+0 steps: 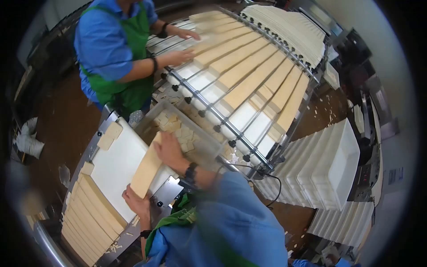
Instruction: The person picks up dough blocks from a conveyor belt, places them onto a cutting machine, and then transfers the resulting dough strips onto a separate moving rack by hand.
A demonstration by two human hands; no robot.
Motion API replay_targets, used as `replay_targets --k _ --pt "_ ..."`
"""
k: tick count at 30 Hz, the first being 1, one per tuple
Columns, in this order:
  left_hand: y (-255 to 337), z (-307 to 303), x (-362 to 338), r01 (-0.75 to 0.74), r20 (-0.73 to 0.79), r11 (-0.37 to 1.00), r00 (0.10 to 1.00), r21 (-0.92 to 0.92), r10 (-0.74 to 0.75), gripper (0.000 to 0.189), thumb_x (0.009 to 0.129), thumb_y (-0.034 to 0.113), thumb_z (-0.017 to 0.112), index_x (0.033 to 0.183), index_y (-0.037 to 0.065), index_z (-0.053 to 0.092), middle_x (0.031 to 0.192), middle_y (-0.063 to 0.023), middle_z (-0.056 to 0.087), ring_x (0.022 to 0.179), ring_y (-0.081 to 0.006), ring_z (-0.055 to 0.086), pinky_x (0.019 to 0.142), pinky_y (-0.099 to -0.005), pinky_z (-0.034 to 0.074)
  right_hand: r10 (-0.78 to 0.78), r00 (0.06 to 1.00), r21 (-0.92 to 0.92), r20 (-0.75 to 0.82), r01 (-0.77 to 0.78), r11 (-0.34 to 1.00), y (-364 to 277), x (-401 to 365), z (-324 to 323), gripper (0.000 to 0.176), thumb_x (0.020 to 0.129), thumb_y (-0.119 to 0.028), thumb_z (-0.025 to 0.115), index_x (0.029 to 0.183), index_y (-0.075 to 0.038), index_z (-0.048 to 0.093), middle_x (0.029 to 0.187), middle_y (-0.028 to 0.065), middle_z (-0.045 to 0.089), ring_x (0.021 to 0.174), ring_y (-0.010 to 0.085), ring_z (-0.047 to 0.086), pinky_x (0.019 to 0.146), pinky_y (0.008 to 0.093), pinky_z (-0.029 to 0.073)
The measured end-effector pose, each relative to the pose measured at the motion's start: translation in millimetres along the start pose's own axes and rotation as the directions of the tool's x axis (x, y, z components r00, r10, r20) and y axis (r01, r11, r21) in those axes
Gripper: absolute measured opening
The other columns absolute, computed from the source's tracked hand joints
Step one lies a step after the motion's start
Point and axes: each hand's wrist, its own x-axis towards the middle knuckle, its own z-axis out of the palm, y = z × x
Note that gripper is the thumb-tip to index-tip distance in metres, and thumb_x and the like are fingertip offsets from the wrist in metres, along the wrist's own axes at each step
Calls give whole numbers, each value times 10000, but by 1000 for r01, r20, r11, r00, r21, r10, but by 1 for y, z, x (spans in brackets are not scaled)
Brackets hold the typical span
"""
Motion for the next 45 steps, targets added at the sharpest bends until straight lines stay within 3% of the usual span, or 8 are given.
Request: replay_targets --k 7,13,15,25,27,30,36,45 --pt "195 51 -4 -303 85 945 946 -122 314 883 748 131 854 1550 134 486 1450 -273 423 1323 -484 448 1103 -545 411 145 836 15 -529 -162 987 142 50 -178 342 1007 -282 648 1208 -5 639 1118 230 663 1039 448 626 906 541 507" --pt "312 61 -15 -457 397 876 783 -157 480 866 788 246 868 1555 128 483 1334 -226 487 1228 -442 522 1040 -522 453 296 869 -46 -397 -341 939 261 61 -250 427 1076 -374 528 1243 3 640 1136 264 711 1087 470 668 930 493 522" --pt "332 68 -15 -464 499 869 718 -175 484 851 827 294 847 1566 109 467 1281 -220 502 1148 -438 566 1006 -518 466 497 860 -136 -115 -510 850 282 66 -254 570 1087 -503 461 1242 16 639 1128 277 727 1096 470 687 986 548 476" --pt "372 74 -9 -491 529 856 689 -160 495 844 869 328 831 1581 86 448 1237 -216 515 1098 -440 614 981 -505 490 576 810 -400 109 -494 772 301 73 -262 745 1029 -662 487 1290 20 634 1190 248 738 1200 417 665 1077 656 324" --pt "371 74 -10 -480 536 867 700 -135 471 846 872 335 835 1577 77 448 1231 -218 522 1109 -435 615 985 -490 497 491 870 -401 -33 -462 791 305 66 -256 839 964 -684 566 1412 24 602 1424 285 618 1431 414 485 1177 674 246" --pt "365 84 -10 -471 524 863 696 -182 491 832 900 398 790 1594 106 436 1288 -234 502 1127 -484 586 972 -532 490 601 794 -419 89 -518 746 279 75 -280 897 949 -702 579 1486 16 555 1561 272 503 1551 414 296 1212 690 198" --pt "366 104 -9 -437 555 878 689 -196 466 853 886 391 794 1606 137 413 1347 -238 482 1163 -488 576 1009 -553 474 416 886 -513 -205 -460 725 297 72 -262 883 920 -700 623 1436 16 598 1472 272 584 1508 417 348 1214 680 209" --pt "370 114 -8 -447 553 875 688 -187 470 874 869 419 809 1601 141 421 1373 -246 484 1199 -498 570 1041 -544 467 518 848 -504 -112 -497 707 297 79 -269 889 910 -698 646 1400 42 610 1319 242 684 1462 395 388 1194 658 248"
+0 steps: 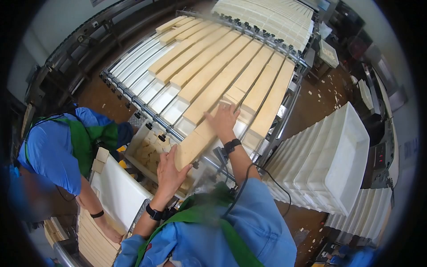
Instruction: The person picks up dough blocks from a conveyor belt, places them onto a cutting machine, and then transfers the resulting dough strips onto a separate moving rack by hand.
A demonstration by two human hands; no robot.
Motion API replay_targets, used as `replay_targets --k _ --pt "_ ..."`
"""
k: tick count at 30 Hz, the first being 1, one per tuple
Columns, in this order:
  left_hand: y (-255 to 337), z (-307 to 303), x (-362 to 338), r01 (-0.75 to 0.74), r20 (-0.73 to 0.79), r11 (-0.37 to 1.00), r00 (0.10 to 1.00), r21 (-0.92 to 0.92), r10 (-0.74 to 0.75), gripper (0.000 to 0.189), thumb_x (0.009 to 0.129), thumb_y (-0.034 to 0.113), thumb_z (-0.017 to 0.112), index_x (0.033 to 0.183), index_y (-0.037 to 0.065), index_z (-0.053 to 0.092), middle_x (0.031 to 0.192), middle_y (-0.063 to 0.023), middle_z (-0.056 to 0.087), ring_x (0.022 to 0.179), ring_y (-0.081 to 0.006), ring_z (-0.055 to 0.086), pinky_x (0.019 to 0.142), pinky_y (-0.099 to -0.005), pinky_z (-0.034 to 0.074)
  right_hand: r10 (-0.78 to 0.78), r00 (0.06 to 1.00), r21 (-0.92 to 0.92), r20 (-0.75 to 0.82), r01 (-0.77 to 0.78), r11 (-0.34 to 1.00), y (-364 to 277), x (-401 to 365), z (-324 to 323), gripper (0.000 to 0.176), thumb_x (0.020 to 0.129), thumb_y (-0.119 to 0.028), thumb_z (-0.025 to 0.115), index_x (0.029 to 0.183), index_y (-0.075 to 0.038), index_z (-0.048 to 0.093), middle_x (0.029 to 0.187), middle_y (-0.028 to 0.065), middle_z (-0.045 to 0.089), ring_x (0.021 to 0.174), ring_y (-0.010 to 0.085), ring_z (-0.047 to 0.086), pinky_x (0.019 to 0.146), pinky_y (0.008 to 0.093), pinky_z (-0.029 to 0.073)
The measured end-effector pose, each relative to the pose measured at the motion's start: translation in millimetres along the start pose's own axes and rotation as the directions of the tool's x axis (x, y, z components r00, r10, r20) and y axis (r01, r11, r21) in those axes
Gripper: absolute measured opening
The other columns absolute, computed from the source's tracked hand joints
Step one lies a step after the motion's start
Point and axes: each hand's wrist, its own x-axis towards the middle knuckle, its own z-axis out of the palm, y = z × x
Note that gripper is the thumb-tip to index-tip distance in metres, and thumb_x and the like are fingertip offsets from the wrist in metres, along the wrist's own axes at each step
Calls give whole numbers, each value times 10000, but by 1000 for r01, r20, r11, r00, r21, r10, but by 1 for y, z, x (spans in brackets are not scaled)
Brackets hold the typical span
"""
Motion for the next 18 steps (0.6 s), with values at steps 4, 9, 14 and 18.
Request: replay_targets --k 4,9,14,18 --pt "4 0 7 1 13 1000 1000 -15 -1 867 872 419 808 1596 133 427 1371 -247 489 1200 -501 568 1046 -552 465 40 999 14 -27 -40 999 -2 0 -1 846 896 -663 678 1370 36 628 1393 225 623 1459 376 384 1178 665 260" --pt "11 26 35 -93 -38 984 995 -151 88 702 1001 312 709 1596 94 408 1330 -236 516 1183 -439 611 1009 -523 500 2 926 97 -377 37 995 1 3 4 585 899 -429 752 1292 -4 673 1498 210 464 1408 378 402 1130 662 280" --pt "4 43 50 -80 -23 987 997 -140 77 598 1030 148 565 1597 83 389 1353 -225 506 1196 -431 593 994 -500 506 -102 910 238 -402 211 948 12 -22 12 425 935 -311 735 1262 -42 704 1462 235 493 1370 402 437 1110 658 295" --pt "-2 40 45 -107 -50 972 994 -207 98 590 992 18 486 1575 83 420 1389 -204 495 1218 -420 579 1027 -484 493 -274 934 530 -230 356 770 7 -86 27 455 949 -321 718 1313 -49 680 1481 266 485 1418 419 418 1163 659 265"
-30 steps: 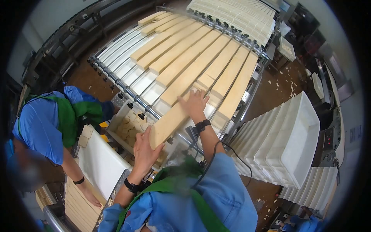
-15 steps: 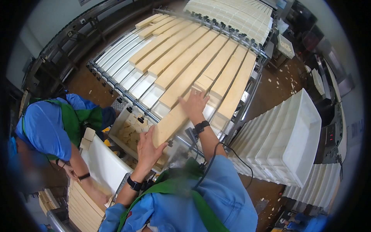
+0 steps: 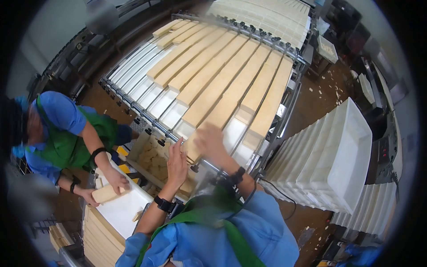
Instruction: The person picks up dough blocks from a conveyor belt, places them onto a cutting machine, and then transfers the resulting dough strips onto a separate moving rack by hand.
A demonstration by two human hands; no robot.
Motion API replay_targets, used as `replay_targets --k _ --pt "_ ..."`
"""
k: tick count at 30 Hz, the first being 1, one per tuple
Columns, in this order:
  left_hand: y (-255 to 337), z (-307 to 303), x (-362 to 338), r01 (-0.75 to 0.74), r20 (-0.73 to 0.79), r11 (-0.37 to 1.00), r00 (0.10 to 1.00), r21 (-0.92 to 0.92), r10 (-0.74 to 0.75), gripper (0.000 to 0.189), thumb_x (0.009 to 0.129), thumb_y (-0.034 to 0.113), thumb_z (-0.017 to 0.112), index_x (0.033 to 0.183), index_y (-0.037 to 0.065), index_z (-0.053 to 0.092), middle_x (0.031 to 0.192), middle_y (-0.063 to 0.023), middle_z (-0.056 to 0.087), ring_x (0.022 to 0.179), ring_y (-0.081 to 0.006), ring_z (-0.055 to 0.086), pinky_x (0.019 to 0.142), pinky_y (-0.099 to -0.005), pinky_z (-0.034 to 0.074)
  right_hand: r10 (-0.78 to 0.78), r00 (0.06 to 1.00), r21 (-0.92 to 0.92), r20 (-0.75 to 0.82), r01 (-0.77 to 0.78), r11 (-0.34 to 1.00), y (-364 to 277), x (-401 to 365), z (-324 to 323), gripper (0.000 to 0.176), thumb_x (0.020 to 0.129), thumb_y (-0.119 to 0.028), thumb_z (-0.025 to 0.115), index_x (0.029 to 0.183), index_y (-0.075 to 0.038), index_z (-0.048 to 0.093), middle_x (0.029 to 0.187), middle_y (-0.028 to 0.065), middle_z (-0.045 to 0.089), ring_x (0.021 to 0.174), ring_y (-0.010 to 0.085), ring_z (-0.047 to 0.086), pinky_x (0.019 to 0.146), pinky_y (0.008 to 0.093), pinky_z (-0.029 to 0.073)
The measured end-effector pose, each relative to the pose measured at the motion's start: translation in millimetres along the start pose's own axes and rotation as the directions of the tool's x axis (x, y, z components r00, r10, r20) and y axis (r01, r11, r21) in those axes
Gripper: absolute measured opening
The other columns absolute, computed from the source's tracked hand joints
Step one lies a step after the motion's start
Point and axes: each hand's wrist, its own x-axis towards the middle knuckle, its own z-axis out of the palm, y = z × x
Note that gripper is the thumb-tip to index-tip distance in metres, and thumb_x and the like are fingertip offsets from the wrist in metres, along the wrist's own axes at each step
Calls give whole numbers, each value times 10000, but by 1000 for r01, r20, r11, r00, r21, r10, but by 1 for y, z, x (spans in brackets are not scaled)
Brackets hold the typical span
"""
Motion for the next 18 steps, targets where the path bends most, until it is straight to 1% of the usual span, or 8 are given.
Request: replay_targets --k 2,3,5,6,10,12,16,18 --pt "-10 -1 0 -55 -27 998 998 -42 54 581 992 0 470 1566 80 436 1404 -200 487 1217 -407 582 1035 -473 489 -203 963 24 176 202 979 -20 -23 1 687 935 -454 744 1441 -19 580 1535 291 434 1464 480 373 1197 721 205" --pt "-16 0 -1 -110 -58 990 993 -84 105 574 991 -19 455 1557 77 451 1419 -197 479 1215 -393 584 1044 -462 485 -200 963 26 178 199 980 -30 -28 0 687 935 -454 744 1441 -19 580 1535 291 434 1464 480 373 1197 721 205" --pt "-21 -2 -3 -158 -64 983 986 -96 152 574 988 -25 453 1553 79 461 1423 -190 475 1224 -376 581 1051 -448 483 -157 969 4 190 159 987 -49 -35 -4 856 921 -519 743 1541 3 469 1586 311 384 1511 495 318 1214 741 151" --pt "-24 -2 -4 -210 -75 972 976 -106 203 575 984 -31 451 1548 81 471 1427 -183 471 1233 -359 578 1059 -435 481 -163 967 12 198 164 986 -53 -35 -7 856 921 -519 743 1541 3 469 1586 311 384 1511 495 318 1214 741 151" --pt "-21 -4 -4 -213 -84 973 975 -93 206 618 957 -59 447 1555 94 466 1434 -178 466 1281 -348 560 1084 -420 474 -105 969 -12 224 110 994 -66 -26 -16 881 903 -509 761 1550 7 459 1608 300 370 1521 483 307 1235 722 127" --pt "-11 -10 -8 -115 -28 976 993 -185 112 680 892 -109 438 1539 98 487 1445 -176 467 1329 -353 537 1115 -417 457 -82 968 -20 239 89 996 -65 -25 -19 870 898 -491 769 1553 -5 464 1616 284 375 1522 468 311 1245 706 127" --pt "-30 -8 -8 -136 -44 981 990 -136 131 716 848 -127 442 1526 96 496 1451 -175 470 1346 -363 532 1136 -423 440 -88 975 -108 204 112 988 -62 -25 -17 819 882 -419 786 1546 -42 487 1585 219 437 1512 425 338 1271 647 156" --pt "-45 -8 -18 -39 -151 983 988 -179 12 717 829 -125 439 1515 76 498 1455 -199 468 1378 -390 507 1162 -448 412 -87 980 -132 179 111 985 -61 -27 -12 802 878 -395 789 1542 -54 496 1567 201 461 1505 414 350 1276 634 169"
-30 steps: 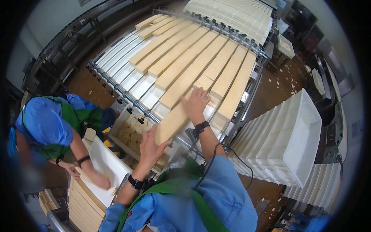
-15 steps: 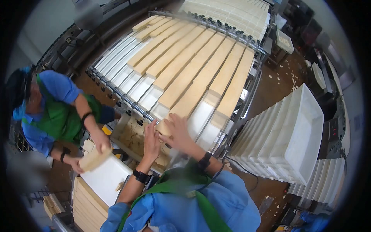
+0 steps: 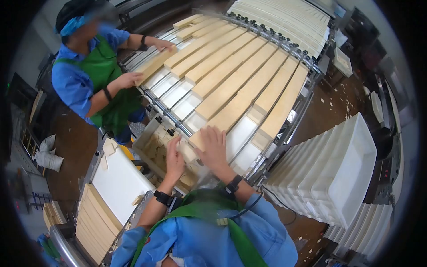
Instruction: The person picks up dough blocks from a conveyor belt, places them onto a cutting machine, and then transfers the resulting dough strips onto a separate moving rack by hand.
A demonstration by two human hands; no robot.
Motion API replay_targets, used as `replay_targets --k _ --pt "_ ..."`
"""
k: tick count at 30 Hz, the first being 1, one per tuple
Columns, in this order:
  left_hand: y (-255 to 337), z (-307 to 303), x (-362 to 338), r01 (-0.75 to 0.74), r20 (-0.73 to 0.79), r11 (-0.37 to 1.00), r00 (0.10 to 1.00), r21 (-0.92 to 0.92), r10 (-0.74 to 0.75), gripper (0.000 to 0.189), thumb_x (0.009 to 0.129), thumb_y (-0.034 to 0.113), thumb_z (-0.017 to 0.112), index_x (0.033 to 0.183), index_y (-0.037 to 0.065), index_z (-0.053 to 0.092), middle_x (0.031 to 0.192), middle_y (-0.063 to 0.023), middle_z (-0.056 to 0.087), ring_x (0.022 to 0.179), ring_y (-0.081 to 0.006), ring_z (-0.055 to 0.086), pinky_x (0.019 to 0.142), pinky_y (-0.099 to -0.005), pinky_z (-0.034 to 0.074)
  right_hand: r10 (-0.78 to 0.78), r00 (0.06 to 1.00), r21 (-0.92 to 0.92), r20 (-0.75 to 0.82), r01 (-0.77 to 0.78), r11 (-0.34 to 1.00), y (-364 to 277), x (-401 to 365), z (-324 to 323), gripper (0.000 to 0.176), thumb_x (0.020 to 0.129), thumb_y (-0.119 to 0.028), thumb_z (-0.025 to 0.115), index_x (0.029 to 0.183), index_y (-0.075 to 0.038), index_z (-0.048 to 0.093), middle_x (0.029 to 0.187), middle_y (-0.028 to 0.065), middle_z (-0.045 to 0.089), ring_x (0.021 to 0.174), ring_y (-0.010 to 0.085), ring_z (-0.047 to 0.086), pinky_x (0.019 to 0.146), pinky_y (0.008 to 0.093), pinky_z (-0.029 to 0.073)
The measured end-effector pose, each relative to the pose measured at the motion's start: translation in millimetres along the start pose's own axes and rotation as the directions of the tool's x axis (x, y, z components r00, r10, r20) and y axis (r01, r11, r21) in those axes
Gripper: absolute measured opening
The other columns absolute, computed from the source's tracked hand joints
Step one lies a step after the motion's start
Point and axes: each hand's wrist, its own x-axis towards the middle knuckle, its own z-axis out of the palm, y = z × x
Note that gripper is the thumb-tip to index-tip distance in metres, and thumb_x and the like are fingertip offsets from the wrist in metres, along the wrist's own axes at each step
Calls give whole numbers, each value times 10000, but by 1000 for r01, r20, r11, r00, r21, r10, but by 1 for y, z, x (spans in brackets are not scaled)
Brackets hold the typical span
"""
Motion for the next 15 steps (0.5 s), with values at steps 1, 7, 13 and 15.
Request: replay_targets --k 1,7,13,15 --pt "-12 -3 -7 2 -4 1000 1000 0 -2 717 829 -125 439 1515 76 498 1455 -199 468 1378 -390 507 1162 -448 412 -24 999 -25 -36 23 999 0 -2 4 785 884 -378 786 1536 -46 500 1549 202 474 1494 411 366 1275 634 177" --pt "-91 -29 -48 254 -439 919 892 300 -103 697 893 -19 626 1558 53 431 1512 -306 383 1420 -487 414 1207 -525 336 -83 993 -240 -89 60 969 -5 -7 5 805 874 -413 794 1496 15 515 1508 203 502 1462 383 419 1274 640 194" --pt "-135 -64 -107 336 -291 860 928 384 -233 741 891 67 731 1563 59 417 1503 -307 396 1382 -486 433 1192 -511 355 35 999 -373 -4 -34 927 -19 -1 1 803 842 -464 805 1412 44 559 1361 172 544 1401 352 447 1266 642 213" --pt "-134 -63 -120 347 -268 861 928 373 -258 733 892 58 727 1559 61 422 1494 -300 409 1379 -481 437 1187 -504 359 50 999 -441 5 -43 896 -29 3 -2 773 842 -457 808 1381 46 574 1306 161 547 1373 344 454 1262 635 218"
